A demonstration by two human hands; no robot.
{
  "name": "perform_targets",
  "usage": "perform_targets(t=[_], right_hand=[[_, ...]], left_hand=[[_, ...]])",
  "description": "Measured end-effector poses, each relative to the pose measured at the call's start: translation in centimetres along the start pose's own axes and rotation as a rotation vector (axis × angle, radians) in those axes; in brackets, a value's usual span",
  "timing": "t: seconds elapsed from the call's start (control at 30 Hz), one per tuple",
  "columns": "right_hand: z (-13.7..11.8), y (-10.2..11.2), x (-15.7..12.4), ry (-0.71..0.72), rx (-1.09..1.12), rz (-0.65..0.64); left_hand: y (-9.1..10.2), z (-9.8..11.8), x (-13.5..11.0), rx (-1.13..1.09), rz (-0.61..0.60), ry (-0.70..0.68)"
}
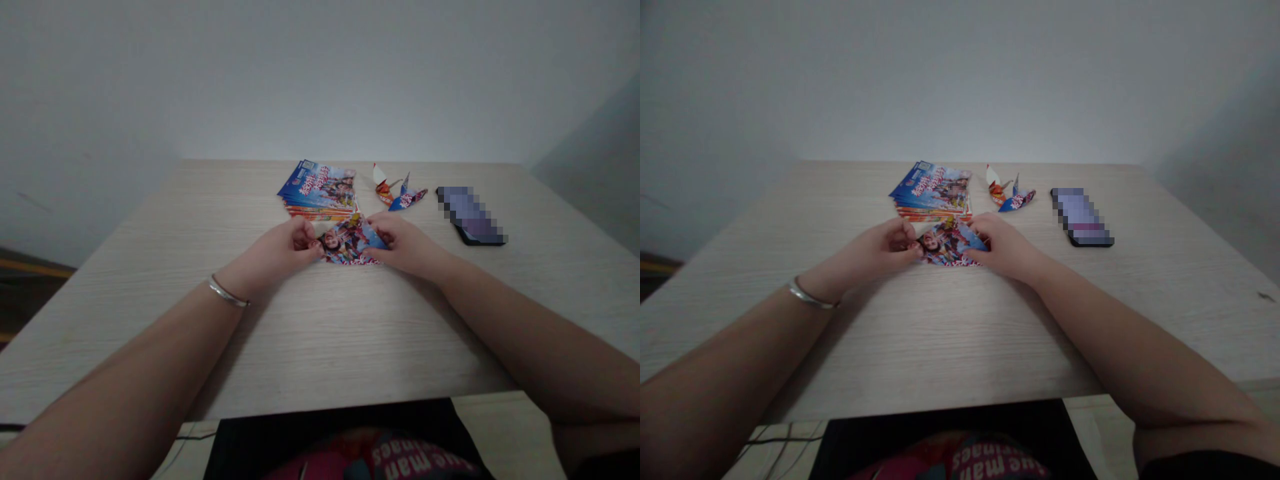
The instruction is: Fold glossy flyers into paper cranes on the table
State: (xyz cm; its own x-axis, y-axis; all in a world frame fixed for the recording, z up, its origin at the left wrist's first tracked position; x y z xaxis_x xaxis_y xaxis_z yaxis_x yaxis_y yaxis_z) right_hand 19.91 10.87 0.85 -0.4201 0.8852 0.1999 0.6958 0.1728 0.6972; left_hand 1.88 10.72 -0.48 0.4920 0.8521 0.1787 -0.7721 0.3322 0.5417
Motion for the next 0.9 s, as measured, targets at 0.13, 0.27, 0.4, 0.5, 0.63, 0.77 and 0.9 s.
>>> perform_targets(t=[0.13, 0.27, 0.4, 0.5, 0.63, 0.77, 0.9], right_hand=[[1.9, -0.8, 0.2, -0.249, 0.222, -0.016], [0.8, -2.1, 0.1, -0.272, 0.368, -0.111], [-0.6, -2.3, -0.1, -0.265, 0.449, -0.087], [-1.2, -1.7, -0.2, -0.272, 0.509, 0.009], [-1.9, -1.2, -0.4, -0.278, 0.56, 0.074], [-2.4, -0.6, -0.7, -0.261, 0.584, 0.164], [-2.7, -0.6, -0.9, -0.283, 0.622, 0.178]], left_hand=[[0.0, 0.0, -0.3, 0.096, 0.032, 0.07], [-0.1, 1.7, -0.7, 0.237, 0.063, 0.002], [-0.3, 3.9, -0.7, 0.274, 0.074, -0.135], [-0.3, 5.2, -0.8, 0.281, 0.101, -0.201], [-0.5, 6.2, -1.0, 0.244, 0.147, -0.26], [-0.9, 6.3, -1.2, 0.283, 0.145, -0.26], [-1.0, 6.4, -1.2, 0.293, 0.126, -0.258]])
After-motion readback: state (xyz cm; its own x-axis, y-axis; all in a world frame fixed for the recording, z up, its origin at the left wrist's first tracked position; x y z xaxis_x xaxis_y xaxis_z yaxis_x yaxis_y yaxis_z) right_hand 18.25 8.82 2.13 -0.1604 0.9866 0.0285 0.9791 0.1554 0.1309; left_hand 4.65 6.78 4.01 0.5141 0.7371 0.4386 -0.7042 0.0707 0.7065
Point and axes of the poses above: each hand's wrist, its own x-axis towards the middle knuckle, its own y-axis out of the back of the hand, z = x × y, the point moved 9 cm from there along x, towards the middle knuckle, and after that the axes turned 13 degrees about -y, right-handed, at the moved point
